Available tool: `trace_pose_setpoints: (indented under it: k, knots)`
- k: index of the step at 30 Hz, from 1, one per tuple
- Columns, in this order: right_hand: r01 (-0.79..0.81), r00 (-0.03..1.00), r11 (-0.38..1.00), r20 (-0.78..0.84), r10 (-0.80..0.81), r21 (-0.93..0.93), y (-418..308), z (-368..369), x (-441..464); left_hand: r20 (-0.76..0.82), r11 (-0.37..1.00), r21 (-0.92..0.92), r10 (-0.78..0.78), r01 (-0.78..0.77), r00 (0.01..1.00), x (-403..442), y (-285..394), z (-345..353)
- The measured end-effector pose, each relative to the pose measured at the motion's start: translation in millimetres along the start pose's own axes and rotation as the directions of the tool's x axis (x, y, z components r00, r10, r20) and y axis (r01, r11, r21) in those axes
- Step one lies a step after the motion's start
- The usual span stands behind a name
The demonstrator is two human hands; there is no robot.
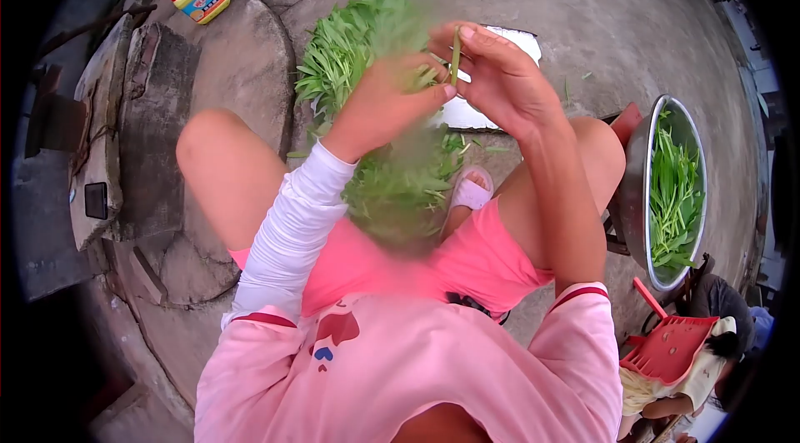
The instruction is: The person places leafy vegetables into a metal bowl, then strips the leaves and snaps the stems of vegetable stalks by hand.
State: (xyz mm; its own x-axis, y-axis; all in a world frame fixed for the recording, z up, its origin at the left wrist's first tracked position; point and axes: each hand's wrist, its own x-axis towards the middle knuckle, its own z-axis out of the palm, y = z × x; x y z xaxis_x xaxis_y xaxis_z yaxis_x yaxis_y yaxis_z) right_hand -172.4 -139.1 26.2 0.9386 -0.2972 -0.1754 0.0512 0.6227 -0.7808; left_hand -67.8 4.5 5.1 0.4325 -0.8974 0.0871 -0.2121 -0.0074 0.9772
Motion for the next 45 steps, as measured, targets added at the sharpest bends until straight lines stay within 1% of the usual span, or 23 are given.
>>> trace_pose_setpoints:
  k: [1,3,4,5,6,7,9,12,15,18,22,26,28,29,31,34,36,37,39,40,43,44,45]
  knots:
    - [0.039,0.999,0.99,-0.019,-0.042,-0.135,1,3,-1,-0.002,0.999,0.04,-0.015,0.015,1.0,2,-2,3]
    - [0.103,0.99,0.912,-0.044,-0.131,-0.397,5,8,-3,-0.085,0.998,-0.045,0.045,-0.049,0.995,7,-4,7]
    - [0.201,0.974,0.784,0.033,-0.225,-0.587,10,5,-3,-0.057,0.996,-0.081,-0.054,0.049,0.997,6,1,1]
    - [0.186,0.975,0.754,0.022,-0.223,-0.629,10,4,-3,-0.026,0.982,-0.113,-0.153,0.15,0.988,4,8,-4]
    - [0.168,0.976,0.725,0.01,-0.218,-0.668,8,3,-5,0.028,0.965,-0.16,-0.206,0.208,0.978,3,7,-7]
    - [0.15,0.977,0.694,-0.001,-0.213,-0.705,7,4,-6,0.08,0.954,-0.188,-0.223,0.235,0.972,3,5,-10]
    - [0.103,0.979,0.735,-0.063,-0.194,-0.67,4,6,-6,0.183,0.929,-0.239,-0.242,0.282,0.953,3,2,-16]
    - [0.031,0.986,0.801,-0.113,-0.123,-0.598,0,1,-5,0.279,0.899,-0.307,-0.229,0.313,0.932,2,0,-18]
    - [0.014,0.99,0.821,-0.108,-0.092,-0.571,-3,-2,-4,0.294,0.907,-0.288,-0.221,0.307,0.93,2,0,-17]
    - [0.031,0.982,0.854,-0.145,-0.124,-0.519,-4,1,-5,0.318,0.885,-0.336,-0.216,0.322,0.923,2,3,-16]
    - [0.044,0.991,0.885,-0.09,-0.096,-0.463,-11,-4,-6,0.378,0.865,-0.364,-0.2,0.344,0.904,-1,8,-15]
    - [0.105,0.993,0.919,-0.007,-0.116,-0.38,-15,-12,-5,0.405,0.869,-0.373,-0.163,0.325,0.9,-1,9,-17]
    - [0.129,0.989,0.915,-0.021,-0.148,-0.383,-16,-10,-6,0.423,0.863,-0.399,-0.126,0.31,0.897,-2,5,-20]
    - [0.14,0.986,0.913,-0.03,-0.164,-0.384,-16,-10,-6,0.404,0.868,-0.379,-0.157,0.321,0.901,-3,6,-22]
    - [0.115,0.99,0.929,-0.034,-0.136,-0.352,-16,-15,-5,0.368,0.876,-0.34,-0.212,0.343,0.906,-3,11,-22]
    - [0.061,0.997,0.957,-0.029,-0.072,-0.285,-18,-21,-5,0.231,0.932,-0.207,-0.25,0.298,0.941,-5,20,-22]
    - [0.022,1.0,0.972,0.001,-0.022,-0.234,-20,-25,-4,0.153,0.985,-0.064,-0.149,0.16,0.977,-4,12,-24]
    - [0.012,1.0,0.978,-0.008,-0.014,-0.208,-21,-25,-4,0.122,0.996,0.012,-0.087,0.086,0.989,-2,7,-26]
    - [-0.003,0.999,0.987,-0.039,-0.004,-0.159,-23,-22,-7,0.058,0.998,0.053,-0.031,0.028,0.998,-1,-2,-27]
    - [0.001,1.0,0.992,-0.023,-0.004,-0.129,-23,-25,-6,0.028,0.997,0.071,-0.003,0.001,1.0,-1,-4,-27]
    - [0.048,0.997,0.99,-0.054,-0.055,-0.133,-23,-18,-7,-0.101,0.992,0.117,-0.041,0.052,0.994,2,-4,-31]
    - [0.054,0.997,0.985,-0.05,-0.063,-0.161,-23,-20,-7,-0.195,0.98,0.198,0.015,0.024,0.981,2,-6,-34]
    - [0.071,0.993,0.98,-0.077,-0.086,-0.188,-23,-20,-7,-0.246,0.984,0.18,0.057,-0.012,0.968,3,-4,-33]
